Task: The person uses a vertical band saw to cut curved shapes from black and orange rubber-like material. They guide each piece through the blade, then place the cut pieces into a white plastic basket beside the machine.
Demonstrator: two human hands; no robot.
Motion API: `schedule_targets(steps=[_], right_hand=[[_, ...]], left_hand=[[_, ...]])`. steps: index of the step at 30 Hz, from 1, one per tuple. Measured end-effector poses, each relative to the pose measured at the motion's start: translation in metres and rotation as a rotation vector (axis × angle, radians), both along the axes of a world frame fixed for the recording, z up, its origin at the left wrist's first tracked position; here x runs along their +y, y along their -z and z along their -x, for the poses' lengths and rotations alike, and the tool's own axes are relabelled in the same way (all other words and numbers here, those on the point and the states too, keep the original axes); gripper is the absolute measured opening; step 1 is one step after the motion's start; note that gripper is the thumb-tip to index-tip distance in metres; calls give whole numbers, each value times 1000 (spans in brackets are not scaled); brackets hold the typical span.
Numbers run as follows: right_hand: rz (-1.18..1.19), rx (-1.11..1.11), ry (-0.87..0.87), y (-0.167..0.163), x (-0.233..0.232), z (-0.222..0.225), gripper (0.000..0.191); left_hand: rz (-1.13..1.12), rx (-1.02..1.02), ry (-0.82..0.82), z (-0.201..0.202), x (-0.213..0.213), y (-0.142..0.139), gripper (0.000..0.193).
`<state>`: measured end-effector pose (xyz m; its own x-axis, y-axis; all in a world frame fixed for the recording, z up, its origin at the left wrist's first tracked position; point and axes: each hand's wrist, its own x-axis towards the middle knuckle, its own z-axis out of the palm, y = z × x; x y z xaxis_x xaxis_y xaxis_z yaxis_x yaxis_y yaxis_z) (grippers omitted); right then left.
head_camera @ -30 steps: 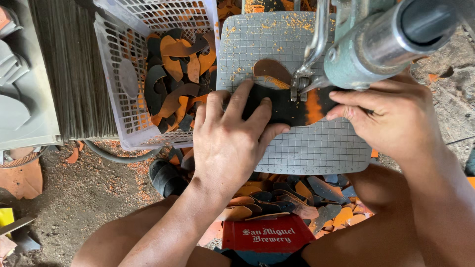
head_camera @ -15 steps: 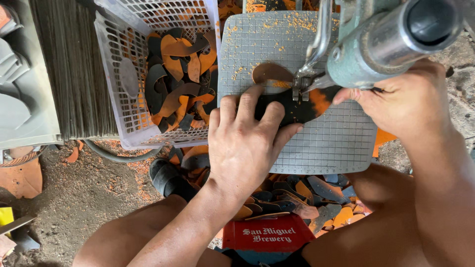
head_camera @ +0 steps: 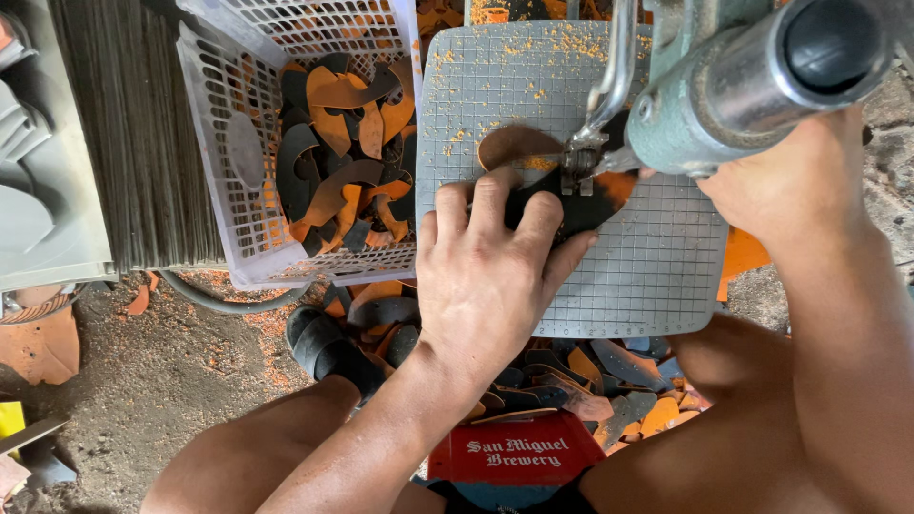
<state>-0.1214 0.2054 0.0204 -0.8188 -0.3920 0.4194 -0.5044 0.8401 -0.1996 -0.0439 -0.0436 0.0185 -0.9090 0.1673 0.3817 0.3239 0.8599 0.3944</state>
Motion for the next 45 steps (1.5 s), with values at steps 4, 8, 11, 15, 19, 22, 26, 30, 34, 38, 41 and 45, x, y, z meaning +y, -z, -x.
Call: schedule_targets(steps=[4,8,11,15,19,22,26,30,34,38,41,45], right_hand=[[8,2,-27,20,17,4,21],[20,-1,-56,13,11,3,14],[-18,-43,-12,-12,-15,-12,14],[45,-112,79,-34,-63,-57,15],[-25,-49,22,-28,-83,-76,22],[-55,-62,43,-25,-82,-76,24],[9,-79,82,-30,-86,-75,27],[-25,-46,102,-32,-89,-74,26],[0,-96,89,-27,-85,-73,25],[22,-124,57,-22,-79,-68,24],[35,-125,52,-20,-78,-65,22],[60,-115,13,-19,-75,-61,22]], left_hand=[[12,4,-17,2,3,2,35],[16,10,-33,2,5,2,37],[16,3,-40,3,7,0,39],[18,-64,18,8,3,-5,46],[-17,-170,263,23,-28,-12,54],[-17,-172,309,39,-47,-15,41],[254,207,156,55,-50,-16,52],[18,-166,321,29,-66,-21,51],[-68,-286,393,24,-76,-21,59],[15,-223,407,27,-71,-20,63],[33,-226,399,26,-64,-19,72],[87,-197,373,24,-60,-18,71]])
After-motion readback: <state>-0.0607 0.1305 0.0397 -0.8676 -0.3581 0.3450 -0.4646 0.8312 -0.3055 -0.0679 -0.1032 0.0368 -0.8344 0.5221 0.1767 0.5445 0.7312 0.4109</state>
